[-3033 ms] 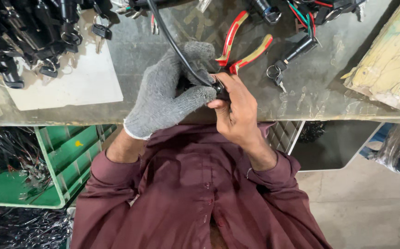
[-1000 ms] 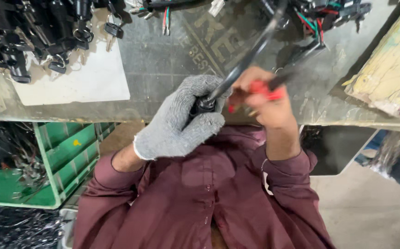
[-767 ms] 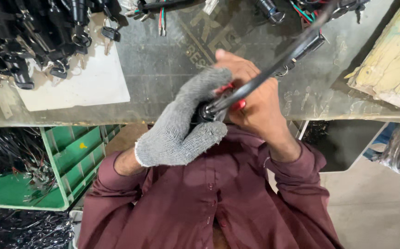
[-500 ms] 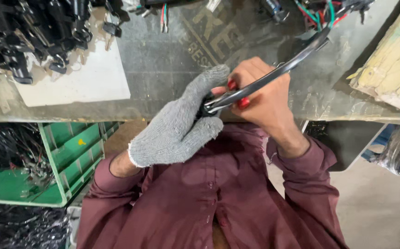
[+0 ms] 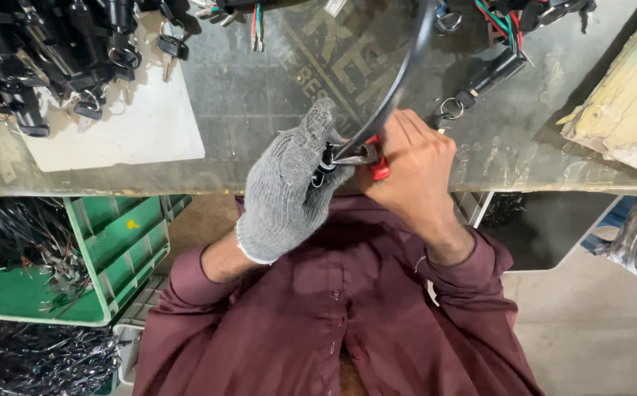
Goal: The person repeatedly slides a black plastic sleeve over a cable end and crimps it with red-handled pliers. They handle multiple similar cable assemblies, placing finished units on the table and picking up new ones to repeat the process.
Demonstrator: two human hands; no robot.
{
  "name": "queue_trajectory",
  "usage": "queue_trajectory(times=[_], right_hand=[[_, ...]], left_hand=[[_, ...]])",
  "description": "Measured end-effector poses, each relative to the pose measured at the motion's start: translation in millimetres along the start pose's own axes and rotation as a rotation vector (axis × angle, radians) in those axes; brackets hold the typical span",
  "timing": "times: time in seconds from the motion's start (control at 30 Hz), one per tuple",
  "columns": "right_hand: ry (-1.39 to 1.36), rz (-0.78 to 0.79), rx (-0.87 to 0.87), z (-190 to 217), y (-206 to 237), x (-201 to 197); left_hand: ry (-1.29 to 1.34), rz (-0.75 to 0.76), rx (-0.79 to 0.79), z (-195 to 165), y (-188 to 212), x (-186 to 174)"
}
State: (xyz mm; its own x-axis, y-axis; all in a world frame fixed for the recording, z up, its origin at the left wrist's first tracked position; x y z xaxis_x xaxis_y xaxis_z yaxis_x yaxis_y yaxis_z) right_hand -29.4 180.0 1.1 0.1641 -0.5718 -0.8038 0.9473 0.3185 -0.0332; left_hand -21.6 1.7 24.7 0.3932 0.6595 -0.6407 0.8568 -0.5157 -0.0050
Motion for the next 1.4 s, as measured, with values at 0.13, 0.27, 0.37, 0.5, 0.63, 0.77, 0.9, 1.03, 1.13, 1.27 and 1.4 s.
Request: queue_trajectory(times=[0.13,0.27,0.37,0.5,0.63,0.77,0.9,1.03,1.13,1.27,1.4], right_hand=[[0.088,0.001,0.096,-5.3,8.1,7.2],[0.028,-0.003,0.115,-3.2,12.1,10.4],[-0.048,-0.022,0.109,1.5,11.0,8.1],[-0.197,0.022,0.048,9.1,9.5,8.2],[-0.091,-0.054,0.083,5.2,5.8,13.4],[-0.175,-0.135,-0.141,-4.6,-6.8,19.6],[-0.344,-0.025,-0.317,-13.2,-20.4,18.7],[-0.327,-0.003,-0.290,-6.2,-23.5,14.3],[-0.172,0.014,-0.075,-6.0,-25.4,19.1],[0.131,-0.081,-0.157,-9.0,-23.0,2.5],[0.143,-0.104,-0.135,-26.3,-29.3,-49.5]], left_hand=[[-0.276,-0.023,0.024,2.0,2.3,4.5],[-0.361,-0.049,0.023,7.9,5.4,9.0],[-0.396,-0.055,0.025,13.0,4.4,8.2],[-0.433,-0.036,0.089,5.4,-2.8,-0.7],[-0.053,0.068,-0.099,-9.0,-9.6,-16.3],[0.325,0.277,0.064,-20.7,-12.4,-39.0],[0.743,0.518,0.058,-14.8,-11.5,-42.2],[0.798,0.435,-0.063,-8.4,-4.9,-32.2],[-0.054,0.048,0.052,-7.0,-0.9,-38.1],[-0.145,-0.313,-0.039,25.5,8.0,-79.1],[-0.370,-0.498,-0.242,54.1,17.9,-143.3]])
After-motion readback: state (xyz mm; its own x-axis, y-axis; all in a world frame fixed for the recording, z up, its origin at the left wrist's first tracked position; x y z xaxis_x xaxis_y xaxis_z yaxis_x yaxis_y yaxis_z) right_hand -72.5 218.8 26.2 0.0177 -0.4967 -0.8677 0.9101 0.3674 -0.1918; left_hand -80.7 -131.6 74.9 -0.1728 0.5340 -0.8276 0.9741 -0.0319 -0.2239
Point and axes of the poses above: each hand's wrist, its own y-axis away from the middle knuckle, its own x-axis out of the palm, z = x × y, the point moved 4 cm from there along -y, towards the middle knuckle, and after that the axes turned 12 degrees about z, right-handed, at the moved point
